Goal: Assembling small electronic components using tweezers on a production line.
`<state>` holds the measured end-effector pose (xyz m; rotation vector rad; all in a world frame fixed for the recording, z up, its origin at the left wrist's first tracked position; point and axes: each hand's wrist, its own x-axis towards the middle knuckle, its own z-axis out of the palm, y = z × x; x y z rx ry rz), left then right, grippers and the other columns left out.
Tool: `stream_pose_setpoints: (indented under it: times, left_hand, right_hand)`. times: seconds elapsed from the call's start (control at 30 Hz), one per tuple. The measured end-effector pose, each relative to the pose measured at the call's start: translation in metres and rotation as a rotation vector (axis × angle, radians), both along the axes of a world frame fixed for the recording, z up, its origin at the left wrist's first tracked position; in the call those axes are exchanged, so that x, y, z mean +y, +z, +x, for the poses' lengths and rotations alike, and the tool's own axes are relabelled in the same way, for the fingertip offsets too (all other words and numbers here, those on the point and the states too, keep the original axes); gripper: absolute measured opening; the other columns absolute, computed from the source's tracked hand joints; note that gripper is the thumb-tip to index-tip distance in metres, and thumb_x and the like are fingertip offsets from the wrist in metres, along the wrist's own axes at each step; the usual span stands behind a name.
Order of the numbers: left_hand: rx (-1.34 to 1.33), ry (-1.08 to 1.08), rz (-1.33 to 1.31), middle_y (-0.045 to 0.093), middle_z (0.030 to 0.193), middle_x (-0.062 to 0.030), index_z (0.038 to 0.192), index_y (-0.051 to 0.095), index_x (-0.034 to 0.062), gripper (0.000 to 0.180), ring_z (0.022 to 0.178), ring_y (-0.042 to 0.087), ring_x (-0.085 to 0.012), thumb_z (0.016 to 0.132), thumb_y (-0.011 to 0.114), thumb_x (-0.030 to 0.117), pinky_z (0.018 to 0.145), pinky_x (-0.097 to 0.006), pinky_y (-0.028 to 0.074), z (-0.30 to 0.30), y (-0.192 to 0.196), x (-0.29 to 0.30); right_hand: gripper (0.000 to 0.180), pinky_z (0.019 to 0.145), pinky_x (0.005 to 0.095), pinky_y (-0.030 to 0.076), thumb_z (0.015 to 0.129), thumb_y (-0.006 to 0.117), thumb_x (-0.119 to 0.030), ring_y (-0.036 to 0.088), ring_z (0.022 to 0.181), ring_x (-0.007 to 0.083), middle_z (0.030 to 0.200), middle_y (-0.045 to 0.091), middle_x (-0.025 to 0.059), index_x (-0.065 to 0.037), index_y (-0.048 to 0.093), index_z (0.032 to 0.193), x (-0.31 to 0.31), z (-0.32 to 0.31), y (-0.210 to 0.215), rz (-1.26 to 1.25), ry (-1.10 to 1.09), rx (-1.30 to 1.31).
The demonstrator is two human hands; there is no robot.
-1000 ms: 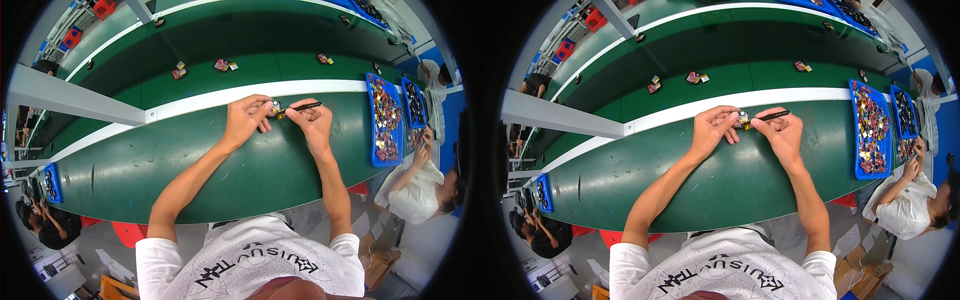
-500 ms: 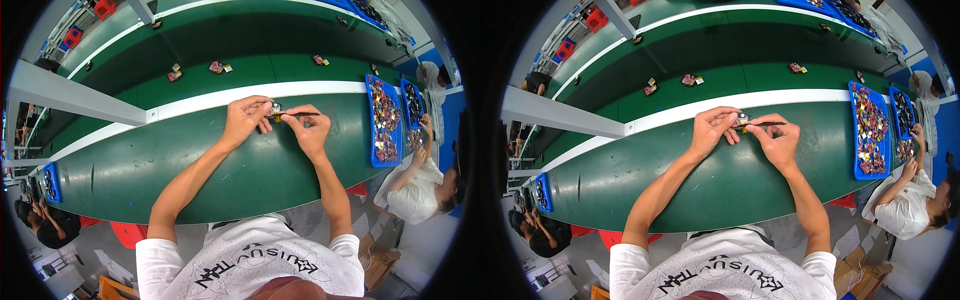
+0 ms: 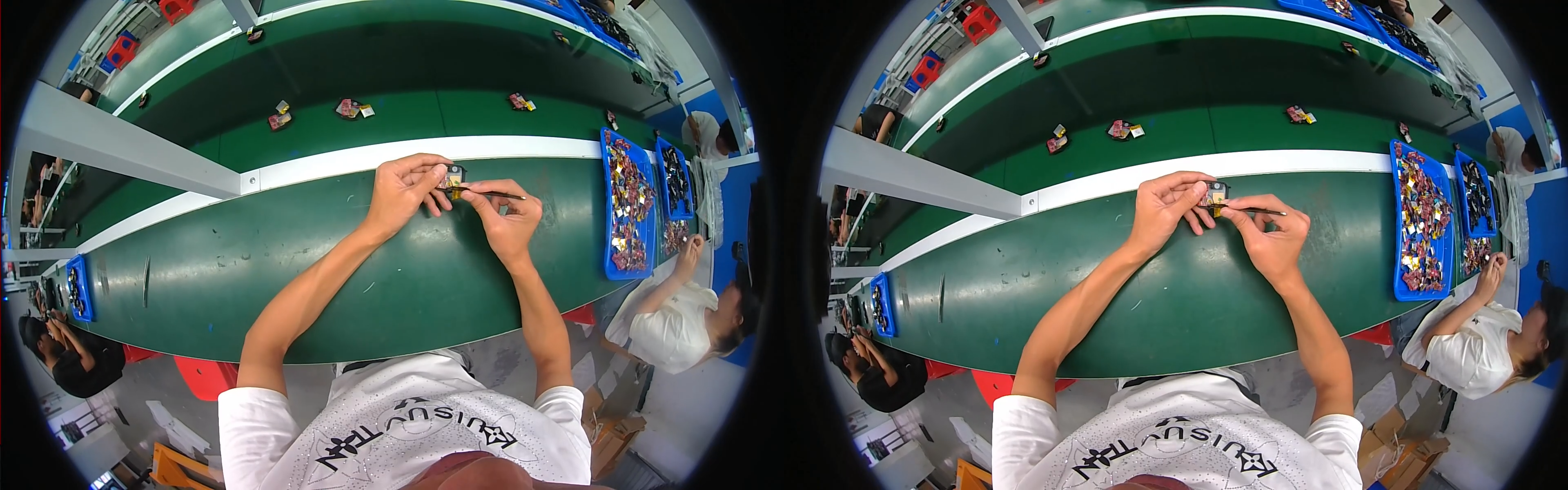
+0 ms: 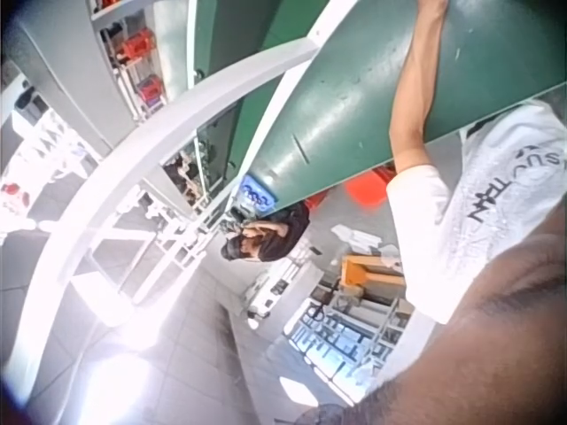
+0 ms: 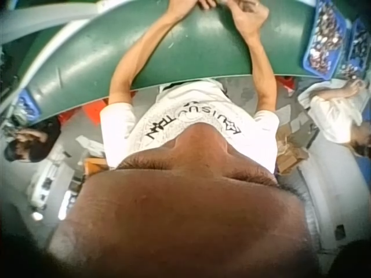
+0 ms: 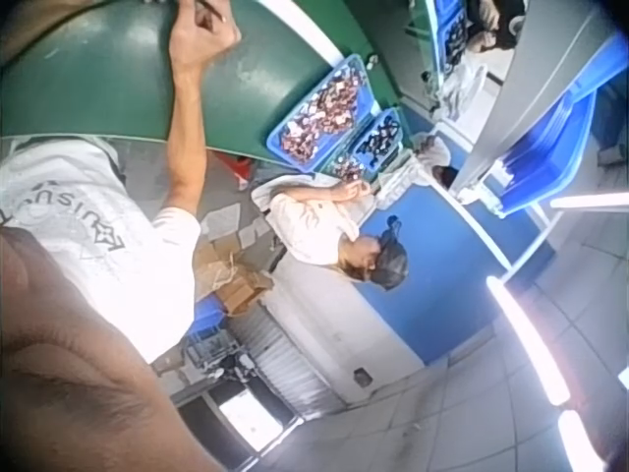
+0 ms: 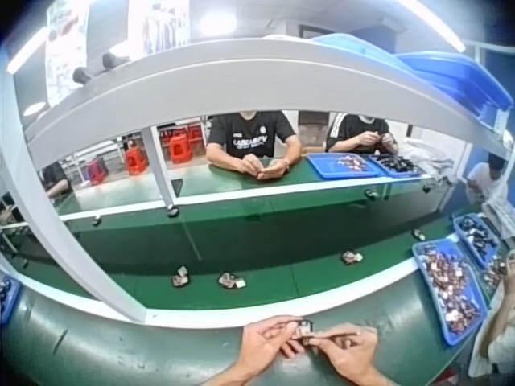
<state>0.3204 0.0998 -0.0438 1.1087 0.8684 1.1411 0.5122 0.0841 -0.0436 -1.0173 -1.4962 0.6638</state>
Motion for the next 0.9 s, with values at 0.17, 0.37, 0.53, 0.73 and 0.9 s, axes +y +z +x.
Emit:
stream_pose_setpoints:
  times: [0.17,0.37,0.53,0.73,0.9]
  left_hand:
    - [-0.005,-0.007,-0.007,0.072,0.091,-0.0183,0.117,0.066,-0.0102,0.027,0.064,0.072,-0.0213,0.103,0.061,0.012,0.05,-0.027,0.057,0.003,-0.001,0.001]
    - [-0.015,0.007,-0.006,0.071,0.088,-0.0176,0.116,0.066,-0.0105,0.027,0.062,0.071,-0.0208,0.102,0.061,0.012,0.05,-0.027,0.056,0.01,-0.002,0.0]
    - [-0.004,0.022,-0.018,0.071,0.085,-0.0175,0.116,0.066,-0.0112,0.027,0.061,0.07,-0.0205,0.102,0.062,0.012,0.051,-0.027,0.057,0.017,-0.002,0.001]
    - [0.003,0.068,-0.019,0.071,0.086,-0.018,0.115,0.066,-0.0119,0.026,0.061,0.07,-0.0201,0.102,0.061,0.01,0.051,-0.027,0.057,0.023,-0.003,0.004]
    - [-0.003,0.073,-0.027,0.071,0.084,-0.0168,0.114,0.066,-0.0113,0.025,0.06,0.069,-0.0185,0.101,0.061,0.009,0.05,-0.027,0.056,0.03,-0.004,0.005]
  right_hand:
    - [0.009,0.046,0.021,0.032,0.079,0.085,-0.001,0.043,0.05,0.0023,0.084,0.077,0.0002,-0.004,0.079,0.086,-0.001,0.004,-0.002,-0.012,-0.011,0.019]
    - [0.009,0.046,0.0209,0.03,0.079,0.085,-0.001,0.044,0.051,0.0019,0.083,0.077,0.0004,-0.003,0.079,0.086,-0.001,0.01,0.0,-0.016,-0.012,0.012]
    - [0.011,0.046,0.0208,0.029,0.078,0.085,-0.001,0.043,0.051,0.0011,0.083,0.076,0.0031,0.0,0.078,0.087,0.003,0.019,-0.003,-0.131,0.013,0.052]
    - [0.009,0.046,0.0209,0.03,0.079,0.083,0.002,0.044,0.049,0.0014,0.086,0.076,0.0043,0.003,0.076,0.085,0.005,0.024,0.002,-0.076,0.008,0.061]
    - [0.01,0.044,0.0209,0.031,0.078,0.083,0.002,0.044,0.046,0.0028,0.084,0.076,0.0039,0.001,0.076,0.084,0.007,0.027,0.002,0.003,0.008,-0.028]
